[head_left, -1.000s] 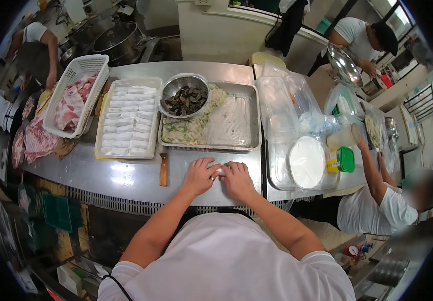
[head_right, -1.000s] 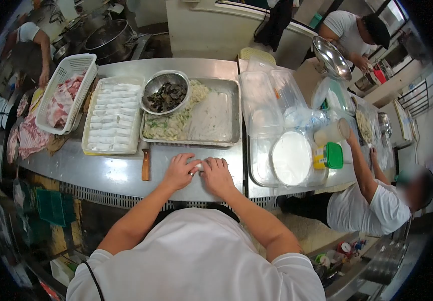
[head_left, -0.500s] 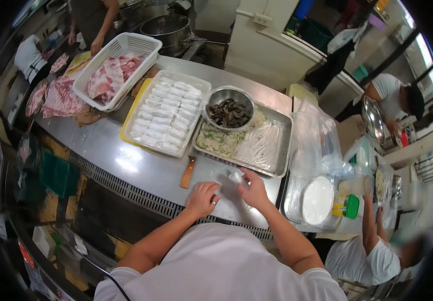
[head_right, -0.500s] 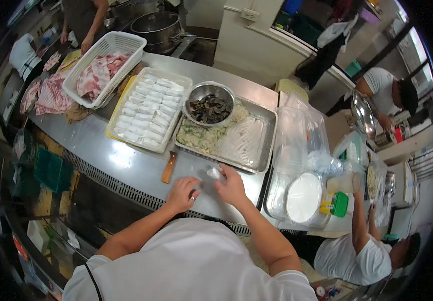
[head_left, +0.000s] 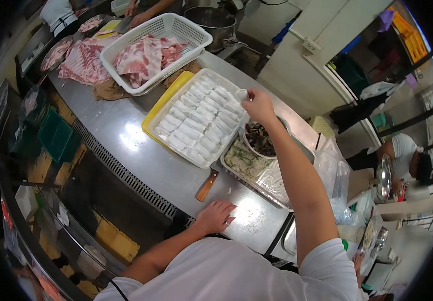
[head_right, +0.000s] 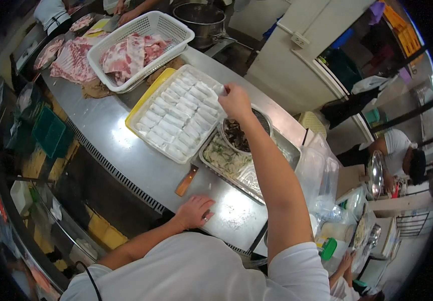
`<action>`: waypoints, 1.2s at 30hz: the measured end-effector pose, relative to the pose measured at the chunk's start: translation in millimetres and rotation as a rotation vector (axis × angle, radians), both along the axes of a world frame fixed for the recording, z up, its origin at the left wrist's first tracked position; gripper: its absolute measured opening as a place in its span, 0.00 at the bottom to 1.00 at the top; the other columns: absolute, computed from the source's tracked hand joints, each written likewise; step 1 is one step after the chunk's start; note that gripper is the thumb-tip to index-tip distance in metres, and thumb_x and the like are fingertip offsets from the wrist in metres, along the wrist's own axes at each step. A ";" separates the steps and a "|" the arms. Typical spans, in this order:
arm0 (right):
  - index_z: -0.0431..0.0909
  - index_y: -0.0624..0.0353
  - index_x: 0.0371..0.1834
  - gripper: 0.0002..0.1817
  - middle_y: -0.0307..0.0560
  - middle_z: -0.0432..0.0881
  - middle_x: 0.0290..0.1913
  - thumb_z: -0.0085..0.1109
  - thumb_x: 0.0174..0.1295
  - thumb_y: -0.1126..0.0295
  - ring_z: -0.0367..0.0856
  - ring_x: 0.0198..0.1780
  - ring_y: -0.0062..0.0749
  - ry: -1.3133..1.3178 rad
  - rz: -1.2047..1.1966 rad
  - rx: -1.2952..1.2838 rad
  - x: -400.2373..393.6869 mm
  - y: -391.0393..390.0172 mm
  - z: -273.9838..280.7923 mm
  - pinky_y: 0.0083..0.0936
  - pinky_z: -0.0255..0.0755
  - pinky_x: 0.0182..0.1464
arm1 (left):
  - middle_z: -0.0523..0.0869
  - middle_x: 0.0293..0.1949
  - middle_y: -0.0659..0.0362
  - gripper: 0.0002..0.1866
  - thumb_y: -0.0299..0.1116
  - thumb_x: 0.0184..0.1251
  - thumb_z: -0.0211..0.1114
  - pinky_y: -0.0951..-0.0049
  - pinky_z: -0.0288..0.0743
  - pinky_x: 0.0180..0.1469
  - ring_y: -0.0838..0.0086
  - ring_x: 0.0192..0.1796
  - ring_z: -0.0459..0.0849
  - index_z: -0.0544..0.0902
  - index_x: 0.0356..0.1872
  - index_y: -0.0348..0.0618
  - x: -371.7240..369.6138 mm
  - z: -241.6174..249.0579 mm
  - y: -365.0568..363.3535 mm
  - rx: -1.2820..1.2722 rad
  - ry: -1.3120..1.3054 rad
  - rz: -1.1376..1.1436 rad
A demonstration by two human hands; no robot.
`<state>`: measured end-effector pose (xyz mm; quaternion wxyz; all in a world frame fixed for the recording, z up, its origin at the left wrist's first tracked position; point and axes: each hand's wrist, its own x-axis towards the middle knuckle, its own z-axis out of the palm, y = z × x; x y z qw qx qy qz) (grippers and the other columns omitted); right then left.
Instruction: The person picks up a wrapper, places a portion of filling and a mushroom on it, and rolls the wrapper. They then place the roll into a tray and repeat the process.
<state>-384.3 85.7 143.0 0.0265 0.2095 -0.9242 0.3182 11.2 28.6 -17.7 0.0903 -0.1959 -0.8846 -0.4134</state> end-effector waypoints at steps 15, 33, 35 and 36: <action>0.95 0.56 0.51 0.17 0.61 0.94 0.54 0.65 0.62 0.70 0.92 0.57 0.59 -0.062 0.080 0.543 -69.7 -40.3 -46.2 0.46 0.85 0.63 | 0.87 0.62 0.51 0.25 0.43 0.77 0.72 0.51 0.75 0.70 0.55 0.66 0.85 0.84 0.67 0.38 -4.0 3.0 -2.7 0.035 -0.040 -0.033; 0.93 0.61 0.59 0.25 0.61 0.95 0.54 0.50 0.64 0.80 0.93 0.58 0.53 -0.369 0.326 0.276 56.1 -21.4 26.7 0.40 0.84 0.64 | 0.87 0.62 0.50 0.26 0.43 0.74 0.73 0.51 0.76 0.70 0.52 0.65 0.85 0.83 0.67 0.39 0.5 -3.5 0.0 0.018 0.003 -0.014; 0.92 0.64 0.59 0.25 0.61 0.95 0.54 0.49 0.63 0.81 0.93 0.58 0.51 -0.400 0.365 0.180 74.6 -11.5 14.7 0.39 0.84 0.64 | 0.87 0.62 0.50 0.26 0.43 0.75 0.73 0.51 0.75 0.70 0.53 0.65 0.84 0.83 0.66 0.39 0.7 -1.7 -0.5 0.009 0.018 -0.014; 0.91 0.65 0.59 0.25 0.62 0.95 0.54 0.49 0.63 0.82 0.94 0.58 0.50 -0.416 0.384 0.132 84.9 -6.3 9.9 0.38 0.84 0.64 | 0.87 0.62 0.51 0.25 0.43 0.75 0.72 0.51 0.75 0.70 0.53 0.65 0.84 0.83 0.66 0.39 0.3 -0.4 -0.5 -0.002 0.019 -0.013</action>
